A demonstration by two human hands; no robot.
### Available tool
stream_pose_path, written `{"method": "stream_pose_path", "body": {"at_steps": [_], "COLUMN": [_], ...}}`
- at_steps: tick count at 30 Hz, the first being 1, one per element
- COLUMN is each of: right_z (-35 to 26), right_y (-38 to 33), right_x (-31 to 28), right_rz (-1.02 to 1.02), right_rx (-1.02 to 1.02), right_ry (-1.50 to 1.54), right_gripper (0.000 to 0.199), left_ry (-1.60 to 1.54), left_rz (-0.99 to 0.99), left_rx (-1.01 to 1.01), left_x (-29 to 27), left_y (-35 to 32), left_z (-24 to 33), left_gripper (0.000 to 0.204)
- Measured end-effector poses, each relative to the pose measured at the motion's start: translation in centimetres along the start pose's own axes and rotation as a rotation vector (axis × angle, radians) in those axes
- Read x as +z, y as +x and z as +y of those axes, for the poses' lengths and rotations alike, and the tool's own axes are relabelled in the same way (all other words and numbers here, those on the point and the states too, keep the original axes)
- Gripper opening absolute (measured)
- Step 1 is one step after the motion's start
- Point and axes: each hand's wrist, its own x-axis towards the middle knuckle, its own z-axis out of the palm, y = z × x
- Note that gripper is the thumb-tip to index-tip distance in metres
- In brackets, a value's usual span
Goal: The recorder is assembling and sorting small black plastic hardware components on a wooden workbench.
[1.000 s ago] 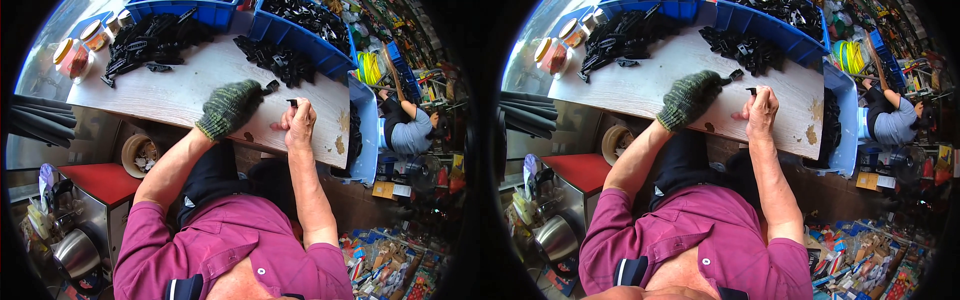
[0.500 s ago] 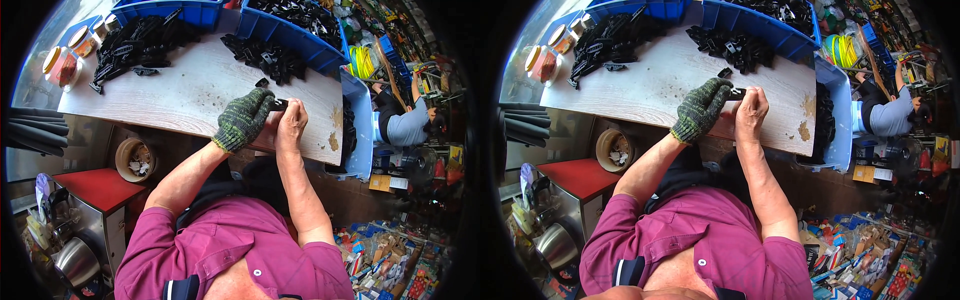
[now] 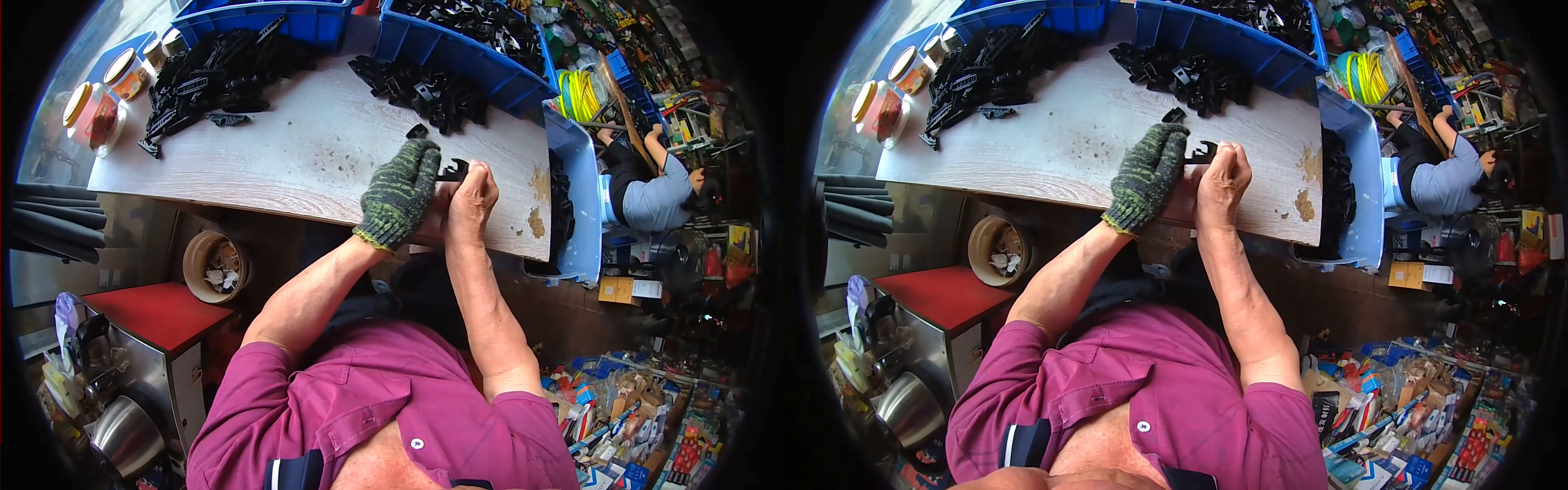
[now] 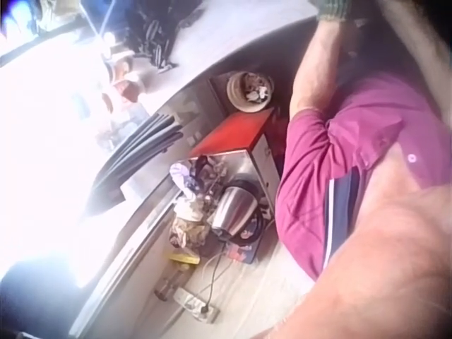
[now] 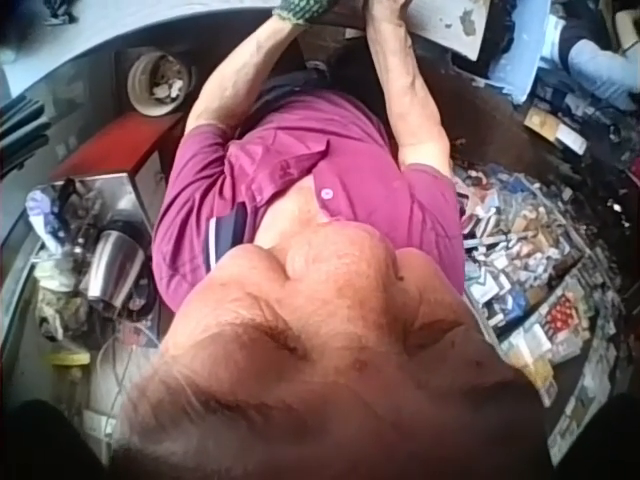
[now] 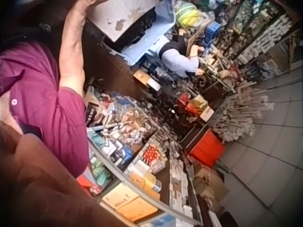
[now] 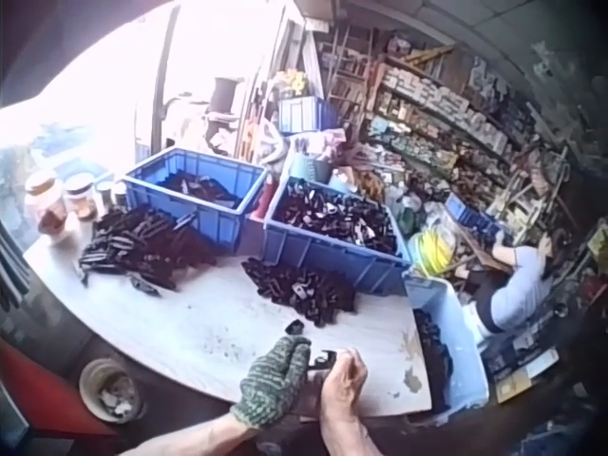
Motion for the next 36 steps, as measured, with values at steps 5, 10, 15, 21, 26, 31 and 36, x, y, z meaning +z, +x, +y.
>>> {"method": "stream_pose_path", "body": {"at_steps": [5, 10, 15, 21, 26, 31, 36], "right_z": [0.1, -0.9, 0.4, -0.5, -1.4, -1.3, 0.3], "right_y": [0.0, -1.0, 0.6, -0.5, -1.1, -1.0, 0.2], "right_x": [-0.1, 1.0, -0.5, 0.4, 0.3, 0.3, -0.6], "right_rz": [-0.058, -0.063, -0.052, -0.058, -0.147, -0.147, -0.094], "right_rx": [-0.030, -0.054, -0.341, -0.120, 0.019, 0.001, -0.263], "right_ry": [-0.057, -0.012, -0.238, -0.129, 0.075, 0.049, -0.133], "right_gripper": [0.027, 0.032, 0.031, 0.029, 0.026, 0.023, 0.030], "left_ry": [0.033, 0.367, 0.398, 0.365, 0.010, 0.202, 0.504], "left_rz": [-0.069, -0.054, 0.039, 0.007, -0.025, -0.004, -0.001], "left_rx": [-0.044, 0.134, 0.280, 0.306, 0.027, 0.028, 0.303], "left_x": [-1.1, -0.8, 1.6, 0.6, -1.2, -0.3, 1.5], "left_y": [0.2, -0.1, -0.6, -1.1, -0.4, -0.3, -0.7], "left_z": [-0.3, -0.8, 0.2, -1.0, -0.4, 0.4, -0.3], "left_gripper": [0.027, 0.032, 0.043, 0.046, 0.023, 0.025, 0.049]}}
